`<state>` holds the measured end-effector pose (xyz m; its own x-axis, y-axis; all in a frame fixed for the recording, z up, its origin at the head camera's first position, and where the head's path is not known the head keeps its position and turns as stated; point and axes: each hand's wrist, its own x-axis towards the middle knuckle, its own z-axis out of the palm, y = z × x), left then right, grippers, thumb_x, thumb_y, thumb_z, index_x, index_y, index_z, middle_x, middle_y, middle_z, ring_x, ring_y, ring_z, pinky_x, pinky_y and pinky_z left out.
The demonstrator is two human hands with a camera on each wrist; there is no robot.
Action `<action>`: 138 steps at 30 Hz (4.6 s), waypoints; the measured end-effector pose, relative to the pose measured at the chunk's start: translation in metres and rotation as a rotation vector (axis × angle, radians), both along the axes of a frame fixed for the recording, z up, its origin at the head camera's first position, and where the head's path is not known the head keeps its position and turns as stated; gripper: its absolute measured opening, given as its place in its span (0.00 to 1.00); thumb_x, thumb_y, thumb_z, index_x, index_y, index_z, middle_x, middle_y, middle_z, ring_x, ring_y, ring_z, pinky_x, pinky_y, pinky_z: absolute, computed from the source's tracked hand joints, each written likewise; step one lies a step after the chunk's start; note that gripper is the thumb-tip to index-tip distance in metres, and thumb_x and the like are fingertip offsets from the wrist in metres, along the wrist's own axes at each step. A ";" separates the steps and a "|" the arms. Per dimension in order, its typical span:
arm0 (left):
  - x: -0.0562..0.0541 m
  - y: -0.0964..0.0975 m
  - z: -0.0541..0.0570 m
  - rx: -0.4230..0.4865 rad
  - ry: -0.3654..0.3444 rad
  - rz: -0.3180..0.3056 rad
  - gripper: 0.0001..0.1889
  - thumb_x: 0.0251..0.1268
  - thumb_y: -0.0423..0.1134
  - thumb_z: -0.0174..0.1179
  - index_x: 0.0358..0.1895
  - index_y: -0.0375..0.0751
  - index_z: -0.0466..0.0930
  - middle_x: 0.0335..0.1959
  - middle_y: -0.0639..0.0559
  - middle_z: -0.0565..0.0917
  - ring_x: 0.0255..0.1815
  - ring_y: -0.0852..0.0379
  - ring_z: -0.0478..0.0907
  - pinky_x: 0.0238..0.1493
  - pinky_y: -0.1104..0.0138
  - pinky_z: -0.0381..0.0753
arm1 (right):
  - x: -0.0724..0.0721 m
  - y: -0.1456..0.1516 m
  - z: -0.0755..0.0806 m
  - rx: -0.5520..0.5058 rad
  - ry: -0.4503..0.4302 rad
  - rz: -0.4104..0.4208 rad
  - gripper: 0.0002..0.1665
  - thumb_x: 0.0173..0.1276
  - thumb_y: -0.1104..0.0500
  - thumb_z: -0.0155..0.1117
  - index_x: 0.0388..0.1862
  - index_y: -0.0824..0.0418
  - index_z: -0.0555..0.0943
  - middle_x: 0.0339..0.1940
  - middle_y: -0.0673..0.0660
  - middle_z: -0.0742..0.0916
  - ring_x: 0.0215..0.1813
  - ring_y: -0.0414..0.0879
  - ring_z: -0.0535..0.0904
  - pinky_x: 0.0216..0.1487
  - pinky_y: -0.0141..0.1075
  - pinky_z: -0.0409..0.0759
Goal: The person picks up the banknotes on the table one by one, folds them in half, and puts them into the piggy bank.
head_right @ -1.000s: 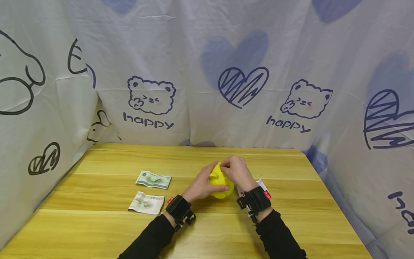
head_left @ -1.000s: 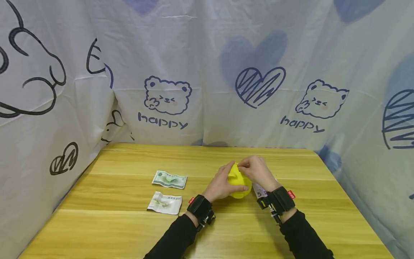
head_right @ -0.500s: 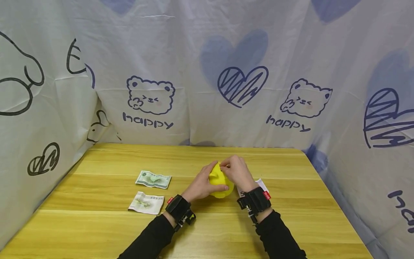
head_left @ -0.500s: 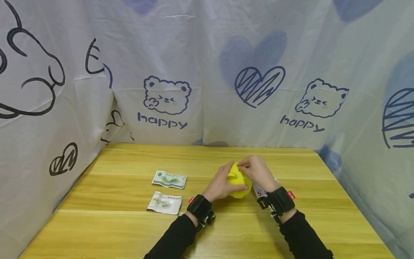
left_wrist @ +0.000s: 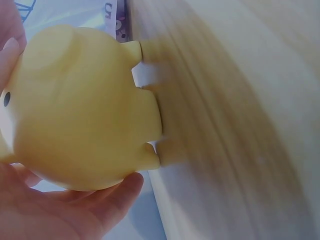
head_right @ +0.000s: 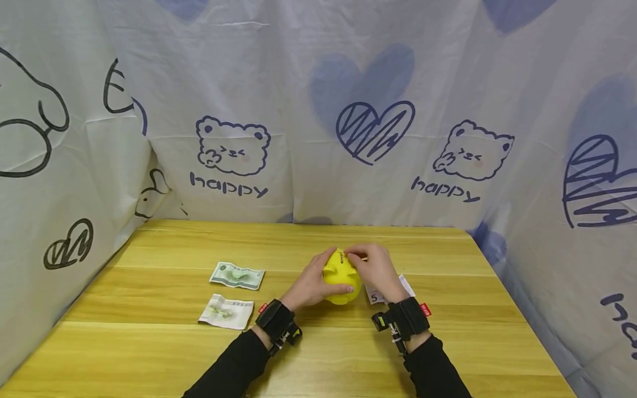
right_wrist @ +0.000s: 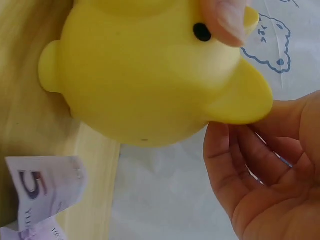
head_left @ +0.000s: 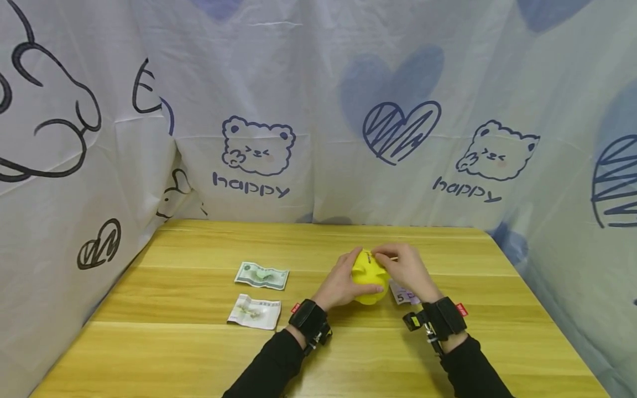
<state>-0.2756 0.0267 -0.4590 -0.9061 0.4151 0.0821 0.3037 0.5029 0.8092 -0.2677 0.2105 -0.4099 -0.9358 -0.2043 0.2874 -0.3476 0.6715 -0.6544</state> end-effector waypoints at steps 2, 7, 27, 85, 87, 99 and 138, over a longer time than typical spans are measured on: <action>0.000 0.000 0.000 -0.005 -0.005 0.004 0.55 0.53 0.64 0.68 0.79 0.50 0.47 0.74 0.41 0.61 0.63 0.47 0.70 0.60 0.53 0.74 | 0.001 0.003 -0.002 -0.021 -0.007 0.003 0.15 0.74 0.60 0.57 0.54 0.62 0.84 0.50 0.60 0.88 0.50 0.54 0.84 0.47 0.46 0.84; 0.000 0.001 0.001 -0.020 -0.018 0.020 0.55 0.52 0.64 0.69 0.79 0.51 0.47 0.74 0.42 0.61 0.63 0.48 0.70 0.61 0.53 0.74 | 0.003 0.013 -0.009 -0.060 -0.024 0.015 0.18 0.77 0.58 0.54 0.61 0.60 0.80 0.53 0.59 0.87 0.51 0.54 0.84 0.47 0.43 0.84; 0.004 0.000 0.001 0.014 -0.026 0.017 0.56 0.52 0.64 0.69 0.80 0.49 0.46 0.76 0.42 0.59 0.64 0.46 0.70 0.61 0.52 0.74 | 0.013 0.035 -0.023 0.023 -0.005 -0.040 0.13 0.74 0.59 0.58 0.51 0.60 0.85 0.46 0.57 0.89 0.47 0.52 0.85 0.43 0.44 0.84; 0.024 -0.006 0.028 -0.015 0.553 0.132 0.16 0.59 0.53 0.69 0.22 0.47 0.81 0.16 0.60 0.76 0.17 0.69 0.67 0.21 0.78 0.65 | 0.013 0.081 -0.038 0.203 -0.172 -0.091 0.18 0.68 0.61 0.65 0.55 0.67 0.82 0.52 0.65 0.86 0.56 0.61 0.79 0.56 0.57 0.76; 0.025 -0.004 0.028 -0.022 0.566 0.123 0.16 0.59 0.53 0.69 0.23 0.47 0.81 0.16 0.60 0.77 0.17 0.69 0.67 0.21 0.79 0.66 | 0.012 0.083 -0.039 0.215 -0.184 -0.099 0.18 0.68 0.61 0.64 0.55 0.66 0.82 0.53 0.65 0.85 0.57 0.62 0.78 0.56 0.58 0.75; 0.034 0.009 0.025 -0.103 0.676 0.048 0.12 0.59 0.52 0.69 0.26 0.48 0.86 0.18 0.62 0.80 0.19 0.72 0.67 0.23 0.82 0.63 | 0.012 0.088 -0.041 0.210 -0.233 -0.109 0.17 0.71 0.66 0.58 0.57 0.66 0.81 0.58 0.68 0.83 0.60 0.65 0.76 0.57 0.60 0.74; 0.047 0.037 0.008 -0.284 0.821 -0.213 0.09 0.65 0.44 0.65 0.44 0.48 0.88 0.41 0.60 0.89 0.40 0.67 0.85 0.44 0.80 0.79 | 0.012 0.094 -0.042 0.203 -0.244 -0.191 0.30 0.59 0.69 0.56 0.63 0.71 0.72 0.39 0.69 0.85 0.30 0.50 0.77 0.27 0.36 0.72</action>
